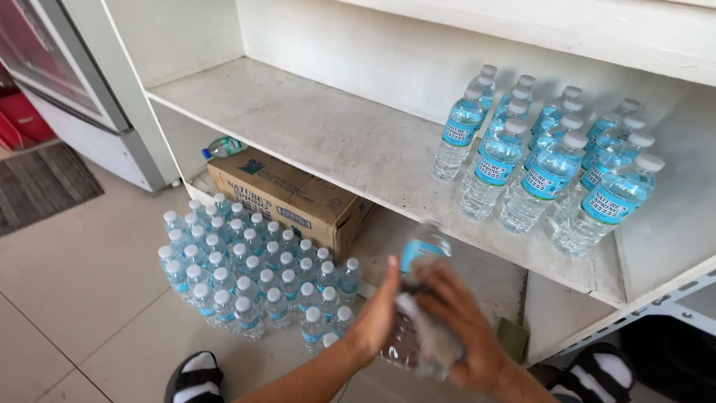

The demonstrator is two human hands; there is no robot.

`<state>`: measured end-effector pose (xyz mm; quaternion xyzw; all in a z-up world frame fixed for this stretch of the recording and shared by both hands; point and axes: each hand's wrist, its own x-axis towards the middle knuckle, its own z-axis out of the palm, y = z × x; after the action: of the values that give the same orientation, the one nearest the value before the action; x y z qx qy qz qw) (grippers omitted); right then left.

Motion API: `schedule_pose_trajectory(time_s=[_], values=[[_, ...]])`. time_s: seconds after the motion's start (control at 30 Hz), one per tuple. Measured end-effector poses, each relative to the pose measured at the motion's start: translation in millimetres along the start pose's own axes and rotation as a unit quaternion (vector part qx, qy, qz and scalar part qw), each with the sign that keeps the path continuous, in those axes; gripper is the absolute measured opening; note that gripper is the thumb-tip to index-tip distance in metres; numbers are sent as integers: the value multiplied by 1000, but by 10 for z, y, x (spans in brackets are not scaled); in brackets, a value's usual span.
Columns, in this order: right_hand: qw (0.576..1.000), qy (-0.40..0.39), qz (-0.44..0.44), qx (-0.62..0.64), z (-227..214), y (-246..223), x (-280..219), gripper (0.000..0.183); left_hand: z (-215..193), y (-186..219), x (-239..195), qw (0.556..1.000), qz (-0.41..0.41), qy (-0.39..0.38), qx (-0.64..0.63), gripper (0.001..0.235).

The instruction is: The person wipes dust or moisture off plastic water bottles with a cloth.

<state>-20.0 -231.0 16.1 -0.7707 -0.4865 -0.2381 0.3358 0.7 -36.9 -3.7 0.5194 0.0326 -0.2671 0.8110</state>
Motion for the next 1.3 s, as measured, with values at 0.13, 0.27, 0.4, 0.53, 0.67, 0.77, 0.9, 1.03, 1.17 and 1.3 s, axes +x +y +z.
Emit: schedule_pose_trajectory(time_s=[0.13,0.27,0.4,0.53,0.67,0.77,0.9,1.03,1.17,1.3], values=[[990,90,108,-33,-164,389,-179,64,195,160,-350,919,31,-3,392,105],[945,181,272,8,-153,344,-181,70,170,83,-244,935,3,-41,352,107],[984,137,80,-76,82,-229,88,74,117,-28,-97,990,-61,-48,120,115],[996,68,54,-27,547,-317,-438,75,-214,-235,288,993,-25,-7,-111,96],[985,-64,31,-156,426,-260,-376,54,-227,-224,307,988,33,-82,-125,118],[996,-1,16,-92,145,-67,-105,67,-54,-104,42,996,-11,-72,-51,112],[977,152,146,-19,40,338,-152,76,136,-62,-219,984,-78,-72,144,102],[954,198,223,25,54,137,-129,82,32,-144,-138,977,-56,-77,193,106],[983,152,86,-50,267,-315,-150,82,-109,-202,9,988,-5,-54,142,118],[947,-14,-98,-304,886,-233,-931,54,-225,-143,182,998,36,-37,22,127]])
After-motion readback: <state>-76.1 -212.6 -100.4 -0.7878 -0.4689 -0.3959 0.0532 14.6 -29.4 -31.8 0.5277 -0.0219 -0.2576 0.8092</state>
